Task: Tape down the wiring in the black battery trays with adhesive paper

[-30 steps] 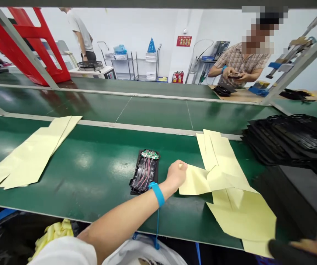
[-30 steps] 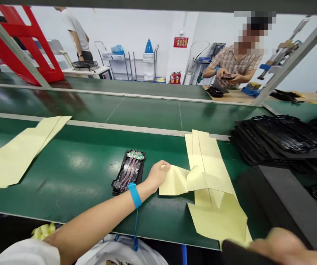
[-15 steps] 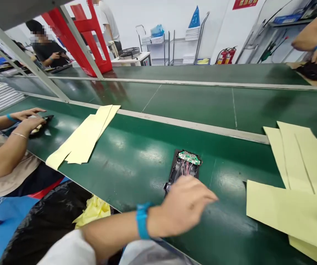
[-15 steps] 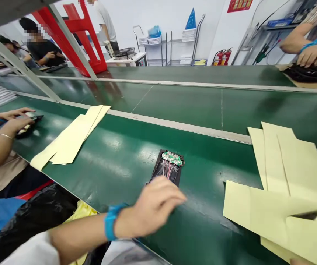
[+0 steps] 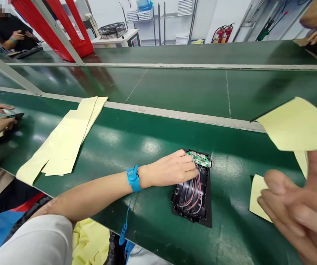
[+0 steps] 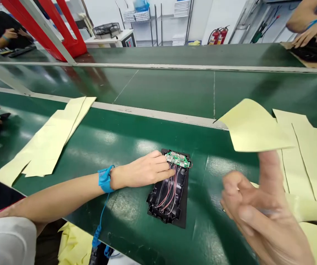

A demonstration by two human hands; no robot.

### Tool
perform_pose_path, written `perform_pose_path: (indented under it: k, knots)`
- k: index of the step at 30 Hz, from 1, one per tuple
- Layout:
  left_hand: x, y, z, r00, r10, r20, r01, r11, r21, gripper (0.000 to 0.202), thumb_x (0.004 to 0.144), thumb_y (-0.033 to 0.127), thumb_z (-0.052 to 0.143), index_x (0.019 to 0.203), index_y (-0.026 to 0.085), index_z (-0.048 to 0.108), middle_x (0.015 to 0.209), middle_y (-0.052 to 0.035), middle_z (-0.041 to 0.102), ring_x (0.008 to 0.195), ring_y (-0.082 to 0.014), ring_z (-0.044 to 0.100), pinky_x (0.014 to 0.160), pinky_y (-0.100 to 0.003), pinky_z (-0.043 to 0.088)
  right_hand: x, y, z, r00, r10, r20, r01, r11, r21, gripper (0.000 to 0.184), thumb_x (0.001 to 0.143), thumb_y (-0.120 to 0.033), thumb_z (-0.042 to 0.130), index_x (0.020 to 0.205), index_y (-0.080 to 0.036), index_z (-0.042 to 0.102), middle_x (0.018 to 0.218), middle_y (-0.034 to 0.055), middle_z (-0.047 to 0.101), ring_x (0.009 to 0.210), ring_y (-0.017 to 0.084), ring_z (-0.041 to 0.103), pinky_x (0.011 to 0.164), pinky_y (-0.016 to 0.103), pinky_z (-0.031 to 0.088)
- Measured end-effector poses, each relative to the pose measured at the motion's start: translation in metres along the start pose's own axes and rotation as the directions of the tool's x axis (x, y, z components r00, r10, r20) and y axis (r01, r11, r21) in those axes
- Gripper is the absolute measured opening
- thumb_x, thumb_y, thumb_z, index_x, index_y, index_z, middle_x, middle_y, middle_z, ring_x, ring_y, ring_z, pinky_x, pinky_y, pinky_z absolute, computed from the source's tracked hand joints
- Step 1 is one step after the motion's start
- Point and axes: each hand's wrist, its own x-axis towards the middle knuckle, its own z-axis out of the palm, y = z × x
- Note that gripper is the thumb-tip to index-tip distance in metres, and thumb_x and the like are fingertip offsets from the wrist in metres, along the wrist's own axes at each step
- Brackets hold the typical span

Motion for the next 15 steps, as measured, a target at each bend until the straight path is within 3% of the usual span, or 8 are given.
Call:
perform_pose_path:
  k: [2, 3, 6, 9, 15]
  knots:
    - [0.001, -0.001, 0.001, 1.0, 0.023, 0.015, -0.023, 0.999, -0.026, 0.023, 0.092, 0.012, 0.037, 0.097, 0.011, 0.06, 0.075, -0.0019, 0.055, 0.075, -0.0145, 0.043, 0.067, -0.032, 0.028, 0.013, -0.008, 0.014, 0.987, 0.152, -0.048, -0.137, 0.964, 0.227, 0.074, 0.089, -0.031, 0.044, 0.143, -0.042, -0.006, 0.08, 0.0044, 0.059, 0.038, 0.013, 0.036, 0.033, 0.027, 0.037]
    - [0.001, -0.001, 0.002, 0.999, 0.033, 0.017, -0.032, 0.998, -0.045, 0.023, 0.092, 0.012, 0.038, 0.096, 0.012, 0.06, 0.075, -0.0016, 0.056, 0.075, -0.0145, 0.044, 0.067, -0.032, 0.028, 0.018, -0.008, 0.021, 0.986, 0.155, -0.054, -0.135, 0.955, 0.265, 0.082, 0.087, -0.028, 0.051, 0.143, -0.042, -0.006, 0.086, 0.004, 0.062, 0.04, 0.013, 0.038, 0.035, 0.026, 0.039]
    - [0.002, 0.0, 0.005, 1.0, 0.023, 0.007, -0.023, 0.996, -0.092, 0.022, 0.092, 0.014, 0.038, 0.094, 0.014, 0.06, 0.076, -0.0012, 0.056, 0.077, -0.0146, 0.044, 0.067, -0.031, 0.027, 0.028, 0.005, 0.041, 0.999, -0.036, -0.022, 0.038, 0.994, 0.098, 0.081, 0.087, -0.021, 0.052, 0.144, -0.038, -0.003, 0.103, 0.0048, 0.064, 0.041, 0.009, 0.035, 0.039, 0.024, 0.042]
    - [0.002, 0.003, 0.009, 1.0, -0.002, -0.005, 0.001, 0.994, -0.107, 0.022, 0.092, 0.014, 0.038, 0.09, 0.014, 0.06, 0.076, -0.0007, 0.056, 0.078, -0.0148, 0.045, 0.067, -0.031, 0.027, 0.03, 0.021, 0.054, 0.985, -0.17, 0.024, 0.171, 0.981, -0.092, 0.075, 0.088, -0.015, 0.048, 0.145, -0.032, 0.003, 0.098, 0.0032, 0.067, 0.043, 0.009, 0.039, 0.042, 0.021, 0.043]
    - [-0.008, 0.016, 0.01, 0.99, -0.128, -0.056, 0.121, 0.985, -0.124, 0.018, 0.09, 0.015, 0.043, 0.08, 0.014, 0.059, 0.071, -0.0004, 0.053, 0.071, -0.0141, 0.042, 0.063, -0.031, 0.026, 0.039, 0.03, 0.057, 0.95, -0.242, 0.197, 0.285, 0.932, -0.226, 0.072, 0.089, -0.012, 0.044, 0.146, -0.031, 0.004, 0.095, -0.0023, 0.068, 0.063, 0.01, 0.061, 0.048, 0.019, 0.046]
